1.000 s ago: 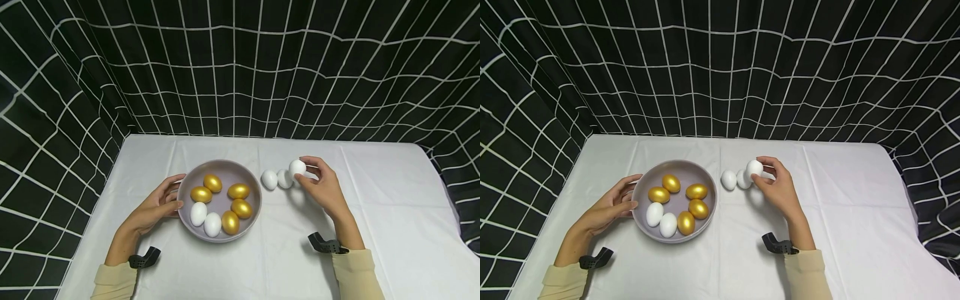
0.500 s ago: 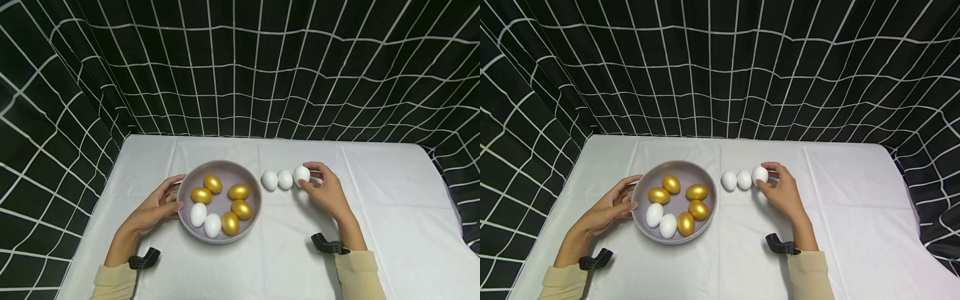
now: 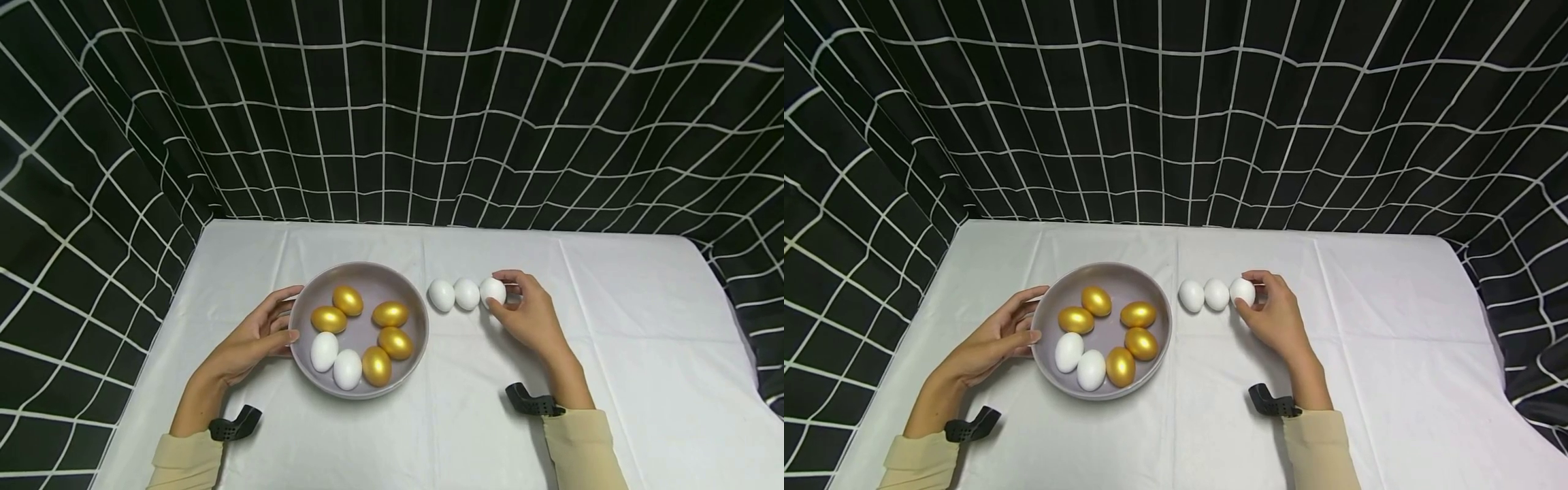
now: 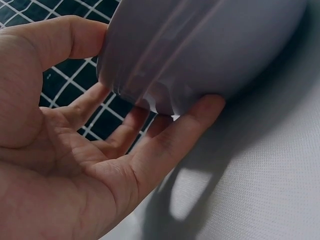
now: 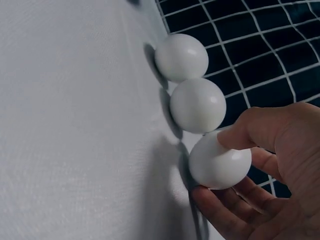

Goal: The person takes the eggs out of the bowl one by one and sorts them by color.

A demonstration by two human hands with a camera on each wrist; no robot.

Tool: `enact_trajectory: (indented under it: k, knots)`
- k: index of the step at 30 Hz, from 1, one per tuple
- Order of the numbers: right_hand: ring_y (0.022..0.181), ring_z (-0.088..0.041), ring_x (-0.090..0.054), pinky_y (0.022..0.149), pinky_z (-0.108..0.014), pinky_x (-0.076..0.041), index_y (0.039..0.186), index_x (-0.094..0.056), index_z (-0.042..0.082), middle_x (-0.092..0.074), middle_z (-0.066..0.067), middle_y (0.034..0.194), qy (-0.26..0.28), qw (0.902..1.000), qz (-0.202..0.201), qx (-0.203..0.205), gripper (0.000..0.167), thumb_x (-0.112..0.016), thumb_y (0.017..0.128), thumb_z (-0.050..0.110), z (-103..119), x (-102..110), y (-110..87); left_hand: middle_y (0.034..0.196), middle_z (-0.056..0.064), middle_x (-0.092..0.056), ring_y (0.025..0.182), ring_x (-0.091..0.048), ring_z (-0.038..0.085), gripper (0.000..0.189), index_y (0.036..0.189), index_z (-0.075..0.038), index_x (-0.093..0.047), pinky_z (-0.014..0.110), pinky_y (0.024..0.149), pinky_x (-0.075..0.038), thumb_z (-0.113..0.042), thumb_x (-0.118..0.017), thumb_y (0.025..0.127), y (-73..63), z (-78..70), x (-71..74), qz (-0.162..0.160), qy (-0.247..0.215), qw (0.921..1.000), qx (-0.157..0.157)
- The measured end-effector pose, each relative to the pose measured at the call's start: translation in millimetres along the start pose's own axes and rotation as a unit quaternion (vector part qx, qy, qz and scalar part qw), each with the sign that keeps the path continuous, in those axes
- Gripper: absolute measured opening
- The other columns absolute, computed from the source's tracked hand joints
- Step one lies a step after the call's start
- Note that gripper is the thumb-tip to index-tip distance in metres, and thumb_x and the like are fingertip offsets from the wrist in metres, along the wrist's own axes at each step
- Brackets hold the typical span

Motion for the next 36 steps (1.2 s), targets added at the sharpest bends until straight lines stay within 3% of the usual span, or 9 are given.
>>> enact_trajectory:
  k: [9, 13, 16, 19, 25, 29, 36]
  knots:
    - [0.115, -0.041, -0.069, 0.083, -0.01, -0.055, 0.133, -0.064, -0.003, -0.065, -0.026, 0.128, -0.032, 0.9995, 0.009, 0.003, 0.043, -0.076, 0.093, 0.007, 2.4, 0.4, -0.7, 0.163, 0.026, -0.036, 0.128, -0.063, 0.013, 0.077, 0.165, -0.015, -0.027, 0.039, 0.091, -0.063, -0.003, -0.065, 0.1, -1.7, -0.2, 0.4, -0.006, 0.003, 1.0, -0.001]
    - [0.118, -0.043, -0.068, 0.09, -0.033, -0.063, 0.137, -0.061, -0.003, -0.062, -0.028, 0.133, -0.04, 0.9991, 0.016, 0.002, 0.046, -0.075, 0.095, 0.009, 6.0, 2.0, -1.3, 0.163, 0.025, -0.036, 0.129, -0.063, 0.014, 0.076, 0.165, -0.016, -0.027, 0.039, 0.091, -0.063, -0.004, -0.065, 0.1, -2.3, -1.3, 0.6, -0.004, 0.003, 1.0, -0.001]
    - [0.124, -0.047, -0.064, 0.098, -0.052, -0.06, 0.142, -0.058, -0.002, -0.058, -0.03, 0.137, -0.042, 0.9991, 0.009, 0.001, 0.049, -0.073, 0.097, 0.013, 11.1, 5.6, -2.8, 0.162, 0.023, -0.038, 0.128, -0.063, 0.013, 0.076, 0.165, -0.018, -0.028, 0.039, 0.091, -0.063, -0.003, -0.065, 0.1, -1.2, -1.0, 0.6, -0.006, 0.001, 1.0, 0.001]
    - [0.128, -0.047, -0.059, 0.103, -0.06, -0.055, 0.144, -0.057, -0.001, -0.055, -0.031, 0.141, -0.042, 0.999, -0.013, 0.009, 0.051, -0.072, 0.098, 0.015, 18.2, 10.3, -4.8, 0.163, 0.023, -0.038, 0.128, -0.063, 0.014, 0.076, 0.165, -0.018, -0.028, 0.039, 0.091, -0.063, -0.003, -0.065, 0.101, 1.6, 0.0, -0.4, -0.002, -0.001, 1.0, 0.0]
    - [0.134, -0.046, -0.053, 0.108, -0.062, -0.044, 0.143, -0.059, 0.002, -0.054, -0.028, 0.145, -0.063, 0.9961, -0.023, 0.058, 0.05, -0.072, 0.097, 0.015, 40.3, 12.3, -4.4, 0.163, 0.026, -0.036, 0.128, -0.063, 0.013, 0.076, 0.166, -0.016, -0.026, 0.039, 0.09, -0.063, -0.004, -0.065, 0.101, 2.6, 0.8, -1.3, 0.004, -0.003, 1.0, -0.005]
    - [0.14, -0.043, -0.05, 0.114, -0.063, -0.04, 0.143, -0.059, 0.004, -0.053, -0.024, 0.147, -0.079, 0.9926, 0.0, 0.093, 0.049, -0.073, 0.097, 0.018, 59.7, 9.4, -1.0, 0.163, 0.026, -0.036, 0.127, -0.063, 0.013, 0.076, 0.166, -0.015, -0.026, 0.038, 0.089, -0.063, -0.004, -0.065, 0.101, 0.5, 0.7, 0.3, 0.0, 0.002, 1.0, -0.004]
    - [0.136, -0.037, -0.055, 0.11, -0.058, -0.048, 0.143, -0.06, 0.008, -0.055, -0.017, 0.145, -0.116, 0.9783, 0.061, 0.16, 0.048, -0.072, 0.099, 0.019, 92.7, -0.4, 4.5, 0.162, 0.025, -0.037, 0.126, -0.063, 0.016, 0.075, 0.165, -0.016, -0.027, 0.038, 0.089, -0.063, -0.004, -0.065, 0.101, 1.0, 0.0, -0.2, -0.003, 0.005, 1.0, -0.003]
Point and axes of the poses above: each hand's wrist, its own y-axis towards the middle knuckle, its own x-axis out of the back of the hand, z = x × y, the point moved 1 cm from there along y, towards the middle knuckle
